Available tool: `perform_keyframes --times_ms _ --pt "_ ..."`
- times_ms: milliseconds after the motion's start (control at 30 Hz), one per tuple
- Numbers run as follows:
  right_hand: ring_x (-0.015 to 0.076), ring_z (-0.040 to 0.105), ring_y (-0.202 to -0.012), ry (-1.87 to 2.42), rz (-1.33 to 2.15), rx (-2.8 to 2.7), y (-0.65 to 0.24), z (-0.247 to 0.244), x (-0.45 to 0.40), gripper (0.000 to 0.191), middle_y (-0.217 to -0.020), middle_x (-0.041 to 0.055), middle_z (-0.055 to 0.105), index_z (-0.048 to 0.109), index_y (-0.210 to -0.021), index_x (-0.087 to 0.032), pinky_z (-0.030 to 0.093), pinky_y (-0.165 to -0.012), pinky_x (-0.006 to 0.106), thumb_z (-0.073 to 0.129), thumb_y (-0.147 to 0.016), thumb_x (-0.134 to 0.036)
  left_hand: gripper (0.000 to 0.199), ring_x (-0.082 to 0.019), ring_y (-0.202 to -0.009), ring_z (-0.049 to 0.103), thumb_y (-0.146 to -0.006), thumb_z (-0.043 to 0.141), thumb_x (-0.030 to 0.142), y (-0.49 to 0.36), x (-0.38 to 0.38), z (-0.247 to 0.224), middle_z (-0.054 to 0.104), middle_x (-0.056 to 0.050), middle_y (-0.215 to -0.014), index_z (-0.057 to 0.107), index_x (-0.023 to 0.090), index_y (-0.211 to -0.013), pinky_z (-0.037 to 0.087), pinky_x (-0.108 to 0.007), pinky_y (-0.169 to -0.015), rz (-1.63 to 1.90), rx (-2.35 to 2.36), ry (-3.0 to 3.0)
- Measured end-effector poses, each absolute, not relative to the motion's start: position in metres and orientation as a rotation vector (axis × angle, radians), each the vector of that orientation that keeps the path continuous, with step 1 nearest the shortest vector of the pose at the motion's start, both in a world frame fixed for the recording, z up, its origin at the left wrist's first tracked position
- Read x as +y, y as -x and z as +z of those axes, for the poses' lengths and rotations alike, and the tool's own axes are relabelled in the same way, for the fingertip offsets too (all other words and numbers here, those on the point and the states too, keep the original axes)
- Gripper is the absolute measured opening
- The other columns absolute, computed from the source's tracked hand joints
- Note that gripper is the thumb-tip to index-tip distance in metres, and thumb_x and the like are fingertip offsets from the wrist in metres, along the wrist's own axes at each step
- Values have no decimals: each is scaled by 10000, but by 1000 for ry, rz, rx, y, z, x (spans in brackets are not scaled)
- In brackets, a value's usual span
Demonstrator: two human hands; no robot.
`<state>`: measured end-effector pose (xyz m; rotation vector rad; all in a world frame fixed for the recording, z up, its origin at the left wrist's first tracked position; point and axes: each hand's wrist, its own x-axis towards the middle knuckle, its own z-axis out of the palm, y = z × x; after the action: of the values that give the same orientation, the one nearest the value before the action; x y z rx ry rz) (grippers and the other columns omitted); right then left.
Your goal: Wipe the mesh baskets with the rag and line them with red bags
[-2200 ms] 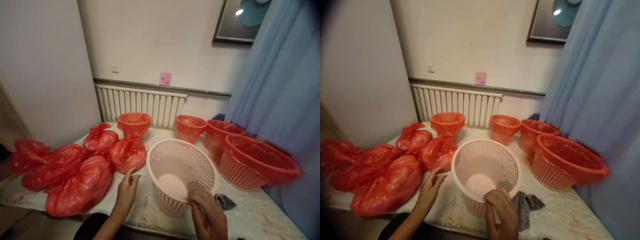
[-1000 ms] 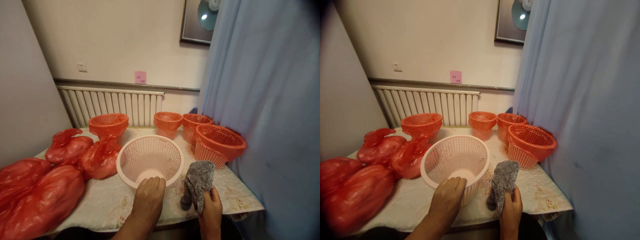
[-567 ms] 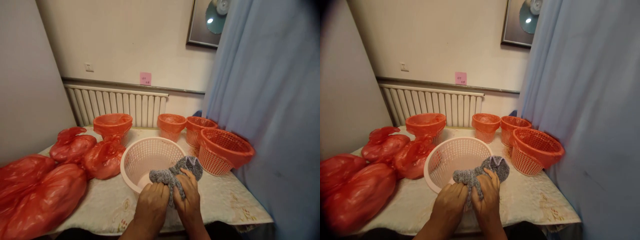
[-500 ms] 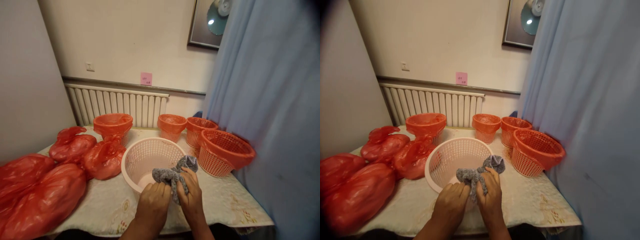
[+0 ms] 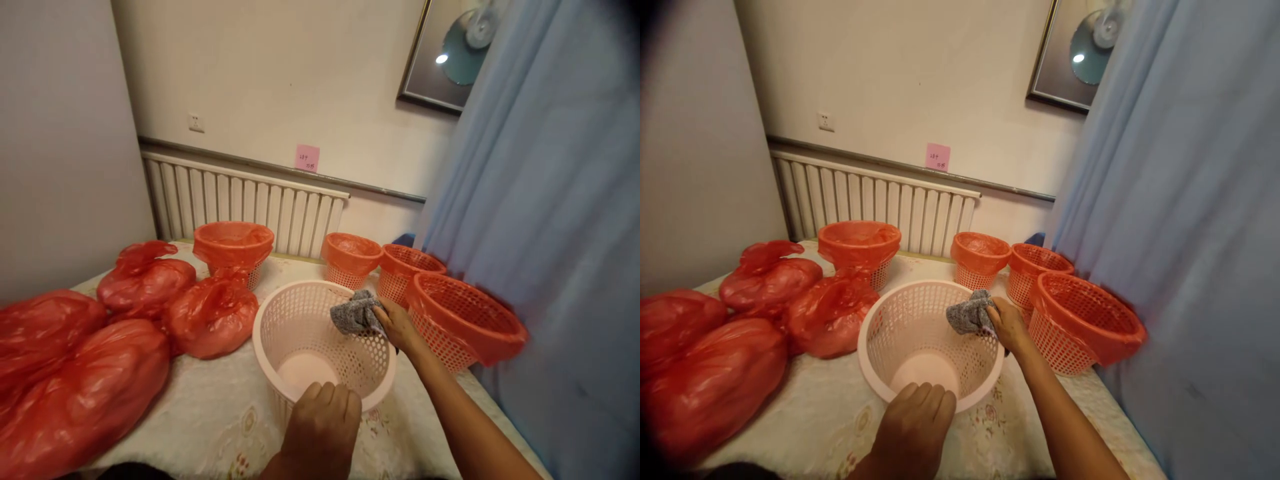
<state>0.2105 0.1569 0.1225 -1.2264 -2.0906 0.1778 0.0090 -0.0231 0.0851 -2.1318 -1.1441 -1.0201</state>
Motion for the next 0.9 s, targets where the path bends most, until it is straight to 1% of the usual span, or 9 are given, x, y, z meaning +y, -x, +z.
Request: perform_keyframes --times_ms 133,233,300,433,567,700,800,900 --pt "197 574 -802 1248 30 -2238 -185 134 189 281 -885 83 665 619 -884 -157 421 -755 300 379 -901 -303 184 -189 -547 404 -752 486 37 -8 -23 83 496 6 -606 467 210 -694 240 -346 -572 -1044 -1120 2128" --pt "183 553 -747 1220 18 -2326 -155 145 207 226 -815 84 657 606 -792 -154 394 -719 281 435 -886 -268 193 -182 -535 396 -813 453 72 -8 -21 82 484 5 -592 461 207 -675 220 -348 -559 -1084 -1074 2091" --pt "174 549 -731 1182 32 -2388 -129 153 215 209 -794 83 656 602 -765 -154 383 -704 271 461 -884 -252 232 -177 -524 393 -856 413 85 -8 -19 82 471 6 -575 458 204 -663 209 -349 -552 -1116 -1034 2056" --pt "152 571 -775 1024 123 -2517 -68 162 218 226 -854 66 673 629 -839 -153 395 -726 243 439 -921 -245 307 -168 -506 392 -895 348 66 -8 -16 80 453 8 -549 446 200 -637 197 -348 -545 -1147 -1007 1997" --pt "147 600 -867 853 238 -2610 -13 164 200 235 -954 48 694 659 -965 -170 415 -801 243 436 -932 -235 301 -165 -506 407 -888 351 58 -6 -16 78 467 6 -549 450 198 -641 201 -346 -544 -1149 -1010 1985" --pt "141 621 -914 643 388 -2727 15 168 160 201 -987 16 700 663 -995 -201 433 -848 239 482 -912 -229 242 -163 -512 434 -860 412 60 -3 -20 77 495 11 -559 459 199 -667 225 -339 -549 -1143 -1045 2004" --pt "146 615 -1013 240 605 -2826 16 174 124 204 -1079 43 681 652 -998 -180 425 -931 250 472 -924 -243 184 -163 -516 457 -814 480 71 -2 -24 78 519 18 -571 456 203 -688 251 -332 -553 -1135 -1084 2017" --pt "157 598 -1068 8 711 -2842 2 184 88 241 -1074 72 669 649 -958 -158 412 -984 270 450 -948 -292 157 -167 -522 483 -757 517 72 -1 -28 81 532 21 -584 454 207 -708 288 -331 -551 -1117 -1116 2040"
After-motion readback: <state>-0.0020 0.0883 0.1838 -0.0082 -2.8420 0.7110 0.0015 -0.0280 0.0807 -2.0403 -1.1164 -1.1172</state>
